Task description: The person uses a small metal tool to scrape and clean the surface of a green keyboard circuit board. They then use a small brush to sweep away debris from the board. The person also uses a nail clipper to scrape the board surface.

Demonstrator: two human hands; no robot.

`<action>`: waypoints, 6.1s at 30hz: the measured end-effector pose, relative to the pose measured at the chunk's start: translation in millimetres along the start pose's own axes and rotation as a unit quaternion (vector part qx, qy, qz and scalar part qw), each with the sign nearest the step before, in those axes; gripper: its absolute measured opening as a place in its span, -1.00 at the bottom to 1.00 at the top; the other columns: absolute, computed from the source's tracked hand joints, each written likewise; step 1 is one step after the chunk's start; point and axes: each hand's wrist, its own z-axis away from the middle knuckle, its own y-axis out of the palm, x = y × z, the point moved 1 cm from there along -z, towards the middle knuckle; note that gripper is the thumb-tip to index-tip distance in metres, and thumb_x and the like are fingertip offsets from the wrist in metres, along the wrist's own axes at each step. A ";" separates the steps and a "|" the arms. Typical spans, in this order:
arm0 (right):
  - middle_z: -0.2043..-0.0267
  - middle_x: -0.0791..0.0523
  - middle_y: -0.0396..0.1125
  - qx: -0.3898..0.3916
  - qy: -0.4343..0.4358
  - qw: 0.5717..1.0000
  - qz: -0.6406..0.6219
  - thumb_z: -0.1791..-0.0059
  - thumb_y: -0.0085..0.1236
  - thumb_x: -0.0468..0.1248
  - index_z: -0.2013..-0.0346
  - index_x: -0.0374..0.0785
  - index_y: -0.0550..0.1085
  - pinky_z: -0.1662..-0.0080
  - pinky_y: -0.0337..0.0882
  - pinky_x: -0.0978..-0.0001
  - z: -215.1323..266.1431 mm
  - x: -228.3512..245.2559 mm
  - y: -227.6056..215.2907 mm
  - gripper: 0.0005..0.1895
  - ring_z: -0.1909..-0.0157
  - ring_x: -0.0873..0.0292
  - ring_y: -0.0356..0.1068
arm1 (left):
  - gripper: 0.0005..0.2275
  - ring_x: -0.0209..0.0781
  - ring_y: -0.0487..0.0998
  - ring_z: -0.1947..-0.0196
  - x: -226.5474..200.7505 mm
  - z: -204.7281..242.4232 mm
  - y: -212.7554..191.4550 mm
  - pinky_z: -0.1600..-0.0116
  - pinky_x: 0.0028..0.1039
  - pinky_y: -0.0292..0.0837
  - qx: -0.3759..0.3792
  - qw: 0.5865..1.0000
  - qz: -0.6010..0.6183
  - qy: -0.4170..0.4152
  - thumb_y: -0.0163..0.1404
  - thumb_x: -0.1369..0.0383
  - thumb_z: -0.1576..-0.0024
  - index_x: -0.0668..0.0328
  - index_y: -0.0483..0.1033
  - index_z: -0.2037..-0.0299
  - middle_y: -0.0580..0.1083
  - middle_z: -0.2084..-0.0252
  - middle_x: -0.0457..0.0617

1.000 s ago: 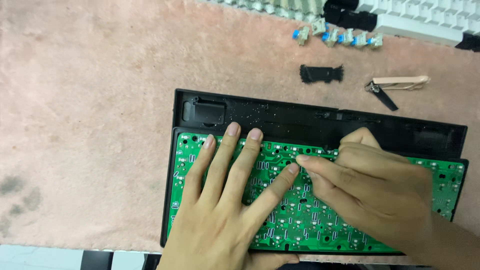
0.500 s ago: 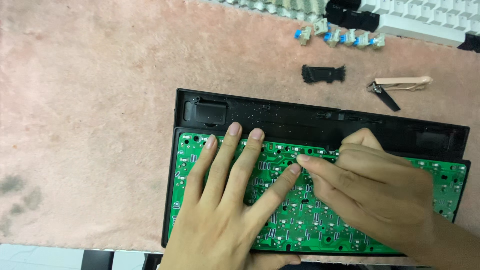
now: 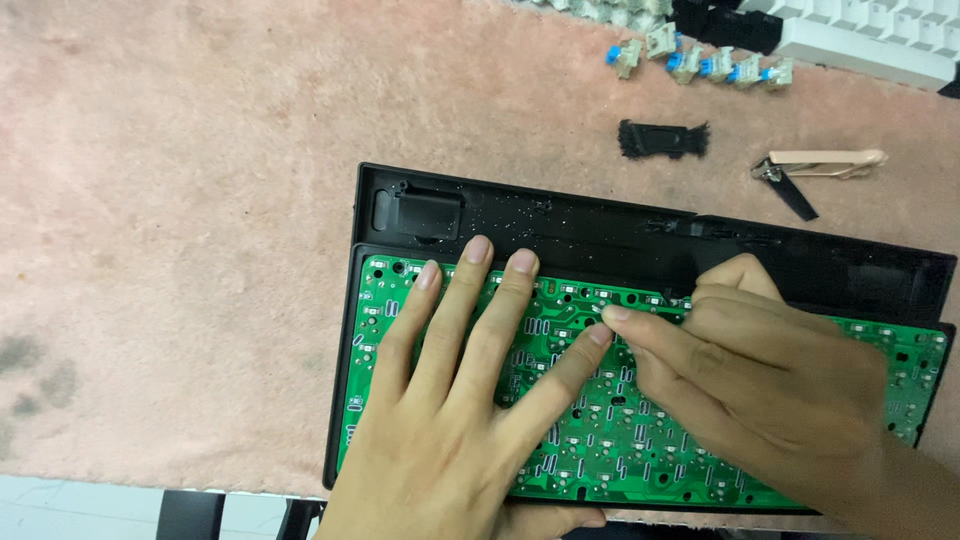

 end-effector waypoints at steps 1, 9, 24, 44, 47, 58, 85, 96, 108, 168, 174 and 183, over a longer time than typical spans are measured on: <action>0.35 0.11 0.14 0.007 -0.008 1.000 -0.001 -0.16 0.35 -0.58 -0.25 -0.24 0.66 0.22 0.18 0.04 -0.6 0.6 -0.9 -0.62 0.40 0.13 0.15 | -0.13 0.49 0.24 -0.72 -0.3 0.6 -0.1 -0.69 0.22 0.16 0.005 1.000 -0.001 -0.003 -0.58 -0.43 -0.30 -0.24 0.27 -0.69 0.24 -0.71 0.35; 0.38 0.11 0.07 -0.001 -0.001 1.000 -0.028 -0.16 0.32 -0.59 -0.20 -0.29 0.66 0.17 0.28 0.10 -1.6 1.2 0.8 -0.66 0.41 0.12 0.14 | -0.13 0.49 0.26 -0.71 -0.1 -0.1 -0.1 -0.68 0.22 0.17 0.000 1.000 -0.001 -0.003 -0.61 -0.42 -0.30 -0.25 0.28 -0.68 0.28 -0.69 0.36; 0.28 0.18 0.22 0.039 -0.056 0.991 0.112 -0.16 0.35 -0.67 -0.43 -0.18 0.61 0.25 0.15 0.09 6.5 -8.2 -3.3 -0.42 0.34 0.24 0.24 | -0.16 0.51 0.26 -0.70 0.1 -1.1 -0.1 -0.68 0.24 0.17 -0.002 1.000 0.013 -0.004 -0.59 -0.39 -0.33 -0.23 0.34 -0.65 0.27 -0.68 0.37; -0.23 0.00 0.46 0.130 -0.217 0.957 0.146 -0.07 0.22 -0.68 -0.25 -0.54 0.50 0.31 0.46 0.34 -0.2 -22.2 -12.2 -0.56 0.27 0.20 0.36 | -0.15 0.51 0.26 -0.70 0.7 -0.8 -1.1 -0.67 0.25 0.19 0.004 1.000 0.012 -0.003 -0.52 -0.43 -0.30 -0.24 0.34 -0.66 0.24 -0.70 0.36; 0.16 0.12 0.19 0.142 -0.086 0.978 0.130 -0.18 0.28 -0.46 -0.57 -0.29 0.44 0.21 0.30 0.02 14.8 -16.8 -8.0 -0.39 0.25 0.21 0.32 | -0.15 0.50 0.25 -0.70 0.5 -0.9 -0.8 -0.67 0.25 0.18 0.008 1.000 0.012 -0.005 -0.57 -0.42 -0.31 -0.26 0.33 -0.66 0.24 -0.70 0.35; 0.31 0.13 0.16 0.120 -0.105 0.982 0.101 -0.16 0.24 -0.60 -0.47 -0.45 0.45 0.30 0.23 0.07 3.3 -10.6 -6.1 -0.46 0.35 0.20 0.21 | -0.15 0.50 0.26 -0.70 0.1 -0.5 0.0 -0.67 0.24 0.19 0.006 1.000 0.008 -0.003 -0.59 -0.41 -0.31 -0.25 0.33 -0.66 0.24 -0.70 0.35; 0.28 0.15 0.23 0.129 -0.151 0.967 0.159 -0.12 0.24 -0.65 -0.45 -0.49 0.45 0.29 0.26 0.14 8.3 -18.7 -10.3 -0.43 0.35 0.20 0.22 | -0.14 0.49 0.25 -0.71 0.0 0.0 -0.1 -0.67 0.22 0.20 0.009 1.000 0.001 -0.005 -0.59 -0.42 -0.31 -0.26 0.30 -0.68 0.22 -0.71 0.34; 0.16 0.18 0.32 0.108 -0.133 0.972 0.160 -0.13 0.28 -0.66 -0.47 -0.46 0.52 0.27 0.23 0.24 9.6 -14.9 -7.2 -0.42 0.29 0.29 0.29 | -0.11 0.49 0.23 -0.72 0.3 0.0 0.3 -0.68 0.23 0.18 0.011 1.000 -0.002 -0.003 -0.50 -0.48 -0.27 -0.27 0.29 -0.69 0.19 -0.73 0.34; 0.34 0.08 0.34 0.028 0.237 0.970 0.056 -0.31 0.06 -0.36 -0.47 -0.31 0.64 0.08 0.34 0.26 -19.5 -14.9 -50.0 -0.56 0.32 0.14 0.36 | -0.57 0.45 0.37 -0.63 4.7 1.6 11.5 -0.64 0.20 0.28 -0.050 0.998 -0.040 0.016 -0.11 0.11 -0.55 -0.33 0.35 -0.63 0.30 -0.66 0.31; -0.13 0.16 0.52 0.084 -0.134 0.976 0.151 -0.22 0.23 -0.52 -0.08 0.00 0.68 -0.21 0.07 -0.14 -70.7 -43.3 -39.3 -0.68 0.01 -0.01 0.37 | -0.62 0.67 0.29 -0.63 20.6 2.7 -4.5 -0.59 0.28 0.25 -0.062 0.991 0.091 0.072 -0.21 0.28 -0.54 0.13 0.51 -0.48 0.29 -0.62 0.56; -0.09 0.14 0.57 0.032 -0.046 0.992 0.115 -0.23 0.44 -0.32 -0.12 -0.09 0.75 -0.09 0.07 0.09 -76.5 -58.4 -31.2 -0.84 -0.06 0.02 0.43 | -0.63 0.59 0.40 -0.58 17.1 -2.9 -7.1 -0.48 0.23 0.36 -0.078 0.992 0.081 0.054 -0.24 0.15 -0.57 0.05 0.57 -0.37 0.39 -0.57 0.48; 0.22 0.13 0.56 0.045 0.145 0.986 0.064 -0.12 0.48 -0.29 0.08 -0.26 0.75 0.16 0.44 0.36 -42.9 -71.3 -74.1 -0.88 0.28 0.22 0.46 | -0.55 0.40 0.49 -0.52 19.4 -8.8 1.5 -0.33 0.09 0.42 -0.085 0.995 0.026 0.035 -0.21 -0.17 -0.47 -0.24 0.56 -0.33 0.48 -0.53 0.32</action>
